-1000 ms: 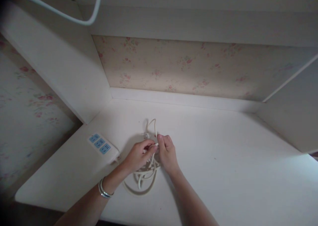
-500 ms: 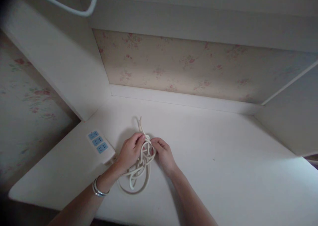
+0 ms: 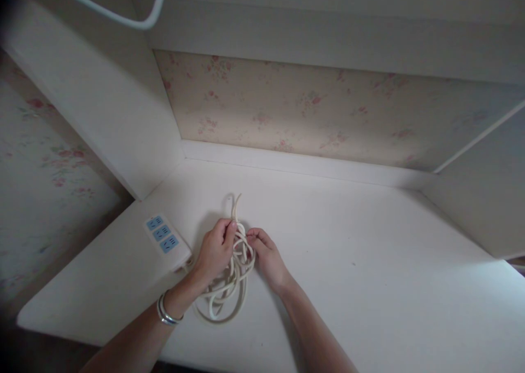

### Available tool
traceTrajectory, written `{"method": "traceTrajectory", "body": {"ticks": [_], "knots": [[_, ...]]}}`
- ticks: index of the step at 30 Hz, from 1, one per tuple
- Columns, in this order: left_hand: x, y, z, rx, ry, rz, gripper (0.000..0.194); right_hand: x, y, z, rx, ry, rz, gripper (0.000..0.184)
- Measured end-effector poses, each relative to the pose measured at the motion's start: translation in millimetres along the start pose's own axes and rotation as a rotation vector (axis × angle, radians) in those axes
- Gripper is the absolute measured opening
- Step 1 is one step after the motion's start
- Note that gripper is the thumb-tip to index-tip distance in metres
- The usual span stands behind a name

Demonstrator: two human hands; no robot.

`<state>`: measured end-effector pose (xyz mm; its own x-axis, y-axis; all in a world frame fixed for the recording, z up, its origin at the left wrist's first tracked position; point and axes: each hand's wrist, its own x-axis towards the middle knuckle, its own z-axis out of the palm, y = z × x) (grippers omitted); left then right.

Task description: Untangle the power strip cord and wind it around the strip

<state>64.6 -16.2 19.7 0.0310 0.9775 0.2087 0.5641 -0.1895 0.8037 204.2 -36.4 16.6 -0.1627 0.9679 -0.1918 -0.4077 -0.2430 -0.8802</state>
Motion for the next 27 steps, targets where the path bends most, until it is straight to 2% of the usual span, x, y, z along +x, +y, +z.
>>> {"method": "traceTrajectory", "body": {"ticks": [7, 16, 20, 24, 27], "knots": [[1.6, -0.7, 1.7, 0.010, 0.048, -0.031, 0.026, 1.6, -2.3, -6.3, -0.042, -0.022, 0.015, 0.020], [2.2, -2.0, 5.3, -0.033, 0.063, -0.049, 0.029, -0.2, -11.5, -14.0, -0.119, -0.177, 0.071, 0.015], [3.2, -2.2, 6.3, -0.068, 0.056, -0.087, 0.031, -0.5, -10.4, -20.7, -0.147, -0.233, 0.013, 0.009], [7.6, -2.2, 3.0, -0.091, 0.092, -0.137, 0.031, -0.5, -8.1, -25.2, -0.167, -0.321, -0.040, 0.016], [11.3, -1.8, -0.3, -0.160, 0.105, -0.186, 0.030, -2.1, -9.0, -24.4, -0.159, -0.339, -0.070, 0.019]]}}
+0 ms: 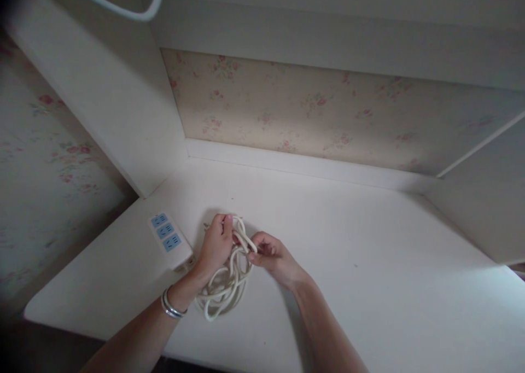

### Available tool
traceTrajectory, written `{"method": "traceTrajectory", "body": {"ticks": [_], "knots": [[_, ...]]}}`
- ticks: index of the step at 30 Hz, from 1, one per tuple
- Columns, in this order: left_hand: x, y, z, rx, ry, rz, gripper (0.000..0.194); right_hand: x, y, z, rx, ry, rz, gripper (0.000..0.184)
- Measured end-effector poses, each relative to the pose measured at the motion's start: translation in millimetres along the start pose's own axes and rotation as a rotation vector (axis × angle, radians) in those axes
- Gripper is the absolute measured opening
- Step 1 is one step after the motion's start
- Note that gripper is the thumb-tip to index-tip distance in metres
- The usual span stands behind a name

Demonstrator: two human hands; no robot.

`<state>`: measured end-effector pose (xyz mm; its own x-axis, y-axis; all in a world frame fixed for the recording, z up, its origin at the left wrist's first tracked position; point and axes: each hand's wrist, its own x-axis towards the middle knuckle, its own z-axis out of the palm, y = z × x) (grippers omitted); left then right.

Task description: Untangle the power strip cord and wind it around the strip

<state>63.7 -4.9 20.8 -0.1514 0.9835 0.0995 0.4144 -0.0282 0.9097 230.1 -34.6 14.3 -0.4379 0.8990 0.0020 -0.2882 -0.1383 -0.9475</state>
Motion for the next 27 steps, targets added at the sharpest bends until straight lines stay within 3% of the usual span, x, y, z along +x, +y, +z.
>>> {"method": "traceTrajectory", "body": {"ticks": [6, 9, 12, 15, 19, 23, 27], "knots": [[-2.4, -0.1, 0.8, -0.134, -0.097, -0.024, 0.029, -5.6, -11.4, 12.7, 0.027, -0.014, 0.062, 0.028], [-3.5, -0.7, 0.4, -0.135, -0.160, -0.022, 0.032, -6.4, -12.2, 14.3, -0.008, 0.080, 0.084, 0.033], [-0.2, -0.5, -4.2, -0.099, -0.103, -0.029, 0.032, -5.6, -10.8, 11.0, -0.017, 0.141, 0.023, 0.031], [3.4, 0.4, -8.7, -0.092, -0.044, -0.038, 0.034, -6.1, -11.7, 8.1, 0.111, 0.159, -0.039, 0.025], [2.3, 1.4, -7.1, -0.125, -0.097, -0.059, 0.036, -8.6, -14.7, 8.1, 0.271, 0.152, 0.003, 0.033], [2.3, 0.8, -5.0, -0.149, -0.113, -0.037, 0.035, -11.7, -16.1, 5.6, 0.197, 0.129, 0.058, 0.037], [7.7, -2.5, -9.0, -0.234, -0.052, -0.056, 0.034, -18.1, -18.2, -1.5, 0.158, 0.116, -0.009, 0.030]]}}
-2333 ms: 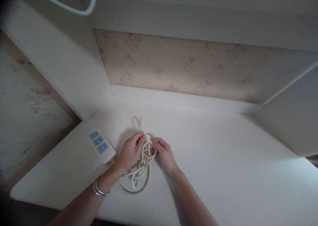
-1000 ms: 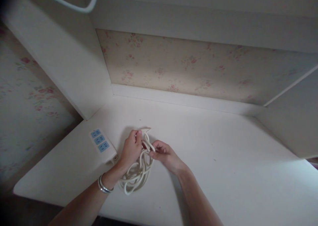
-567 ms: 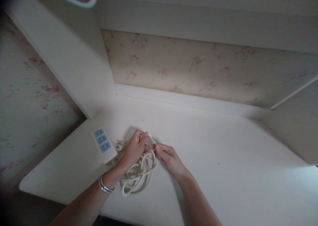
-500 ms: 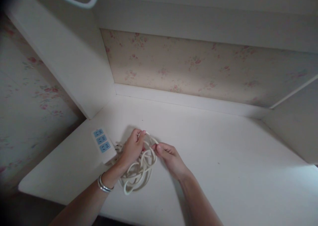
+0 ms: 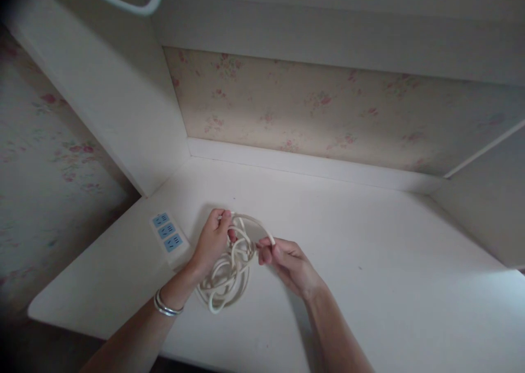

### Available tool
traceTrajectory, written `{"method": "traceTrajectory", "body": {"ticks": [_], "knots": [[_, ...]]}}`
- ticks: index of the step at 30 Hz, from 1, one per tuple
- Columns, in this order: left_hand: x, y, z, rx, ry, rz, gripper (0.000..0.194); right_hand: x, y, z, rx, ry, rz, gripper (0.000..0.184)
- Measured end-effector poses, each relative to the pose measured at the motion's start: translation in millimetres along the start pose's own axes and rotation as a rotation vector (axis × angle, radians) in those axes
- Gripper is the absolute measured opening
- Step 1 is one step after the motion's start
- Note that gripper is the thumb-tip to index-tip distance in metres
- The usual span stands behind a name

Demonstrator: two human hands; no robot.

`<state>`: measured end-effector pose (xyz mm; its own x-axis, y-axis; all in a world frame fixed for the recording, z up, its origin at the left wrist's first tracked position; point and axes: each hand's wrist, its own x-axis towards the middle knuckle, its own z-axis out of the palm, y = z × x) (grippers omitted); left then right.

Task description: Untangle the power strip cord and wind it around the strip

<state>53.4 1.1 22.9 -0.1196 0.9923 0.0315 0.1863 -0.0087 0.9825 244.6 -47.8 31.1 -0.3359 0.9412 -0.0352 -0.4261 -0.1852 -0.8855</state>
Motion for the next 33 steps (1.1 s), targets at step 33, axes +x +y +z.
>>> {"method": "traceTrajectory", "body": {"ticks": [33], "knots": [[5.4, -4.5, 3.6, -0.404, -0.012, -0.238, 0.031, -3.8, -1.7, -13.0, 0.114, 0.162, -0.253, 0.022]]}}
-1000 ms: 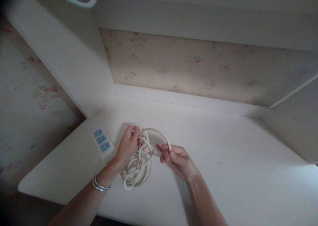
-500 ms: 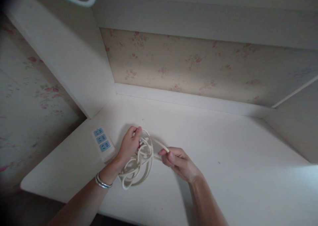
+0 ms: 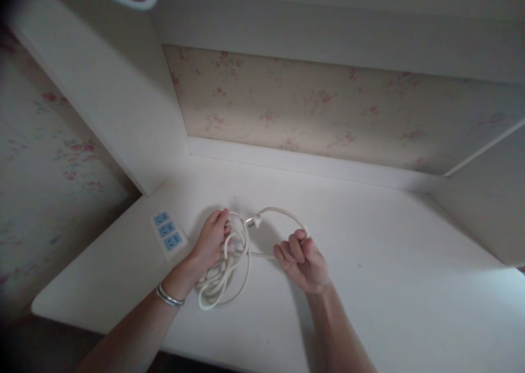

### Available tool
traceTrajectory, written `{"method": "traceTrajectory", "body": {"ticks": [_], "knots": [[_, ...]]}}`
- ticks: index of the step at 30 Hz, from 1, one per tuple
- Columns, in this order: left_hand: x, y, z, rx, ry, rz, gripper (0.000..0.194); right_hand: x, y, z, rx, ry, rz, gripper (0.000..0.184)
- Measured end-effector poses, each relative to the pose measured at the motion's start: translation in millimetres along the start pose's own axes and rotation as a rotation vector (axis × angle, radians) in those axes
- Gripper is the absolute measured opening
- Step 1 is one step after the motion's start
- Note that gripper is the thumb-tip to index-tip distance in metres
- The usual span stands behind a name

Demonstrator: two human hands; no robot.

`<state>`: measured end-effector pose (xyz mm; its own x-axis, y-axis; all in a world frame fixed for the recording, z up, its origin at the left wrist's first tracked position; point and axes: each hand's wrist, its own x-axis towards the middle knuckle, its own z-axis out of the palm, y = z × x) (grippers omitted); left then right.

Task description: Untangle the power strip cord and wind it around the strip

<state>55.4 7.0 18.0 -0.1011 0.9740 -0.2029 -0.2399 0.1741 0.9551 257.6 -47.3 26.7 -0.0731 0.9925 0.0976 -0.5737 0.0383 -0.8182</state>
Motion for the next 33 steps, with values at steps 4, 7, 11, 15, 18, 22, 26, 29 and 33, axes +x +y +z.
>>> {"method": "traceTrajectory", "body": {"ticks": [4, 7, 11, 15, 18, 22, 26, 29, 33], "knots": [[-1.8, 5.9, -0.8, -0.128, -0.112, -0.029, 0.032, 0.6, -7.5, 1.6, -0.006, 0.077, -0.099, 0.018], [-5.9, 10.7, -0.7, -0.171, -0.193, -0.003, 0.035, 5.4, -13.8, 1.6, 0.057, 0.099, -0.104, 0.016], [-8.6, 11.2, -3.0, -0.092, -0.269, 0.010, 0.034, 12.3, -17.7, -1.8, 0.099, 0.174, -0.105, 0.018], [-10.9, 8.3, -5.9, 0.082, -0.365, 0.020, 0.044, 17.5, -16.6, -5.1, 0.072, 0.270, -0.129, 0.024], [-13.8, 8.5, -6.5, 0.210, -0.483, 0.002, 0.064, 20.9, -15.2, -8.1, 0.104, 0.306, -0.161, 0.027], [-14.9, 9.0, -6.3, 0.354, -0.629, -0.036, 0.079, 25.5, -14.5, -14.3, 0.101, 0.376, -0.246, 0.026], [-13.4, 3.6, -9.6, 0.460, -0.677, 0.055, 0.097, 28.8, -15.2, -19.8, 0.077, 0.437, -0.372, 0.019], [-13.7, -1.9, -14.5, 0.551, -0.667, 0.129, 0.115, 30.6, -15.6, -22.2, 0.045, 0.495, -0.457, 0.017], [-15.4, -4.0, -16.7, 0.631, -0.667, 0.248, 0.107, 32.5, -15.8, -24.2, 0.039, 0.522, -0.496, 0.018]]}}
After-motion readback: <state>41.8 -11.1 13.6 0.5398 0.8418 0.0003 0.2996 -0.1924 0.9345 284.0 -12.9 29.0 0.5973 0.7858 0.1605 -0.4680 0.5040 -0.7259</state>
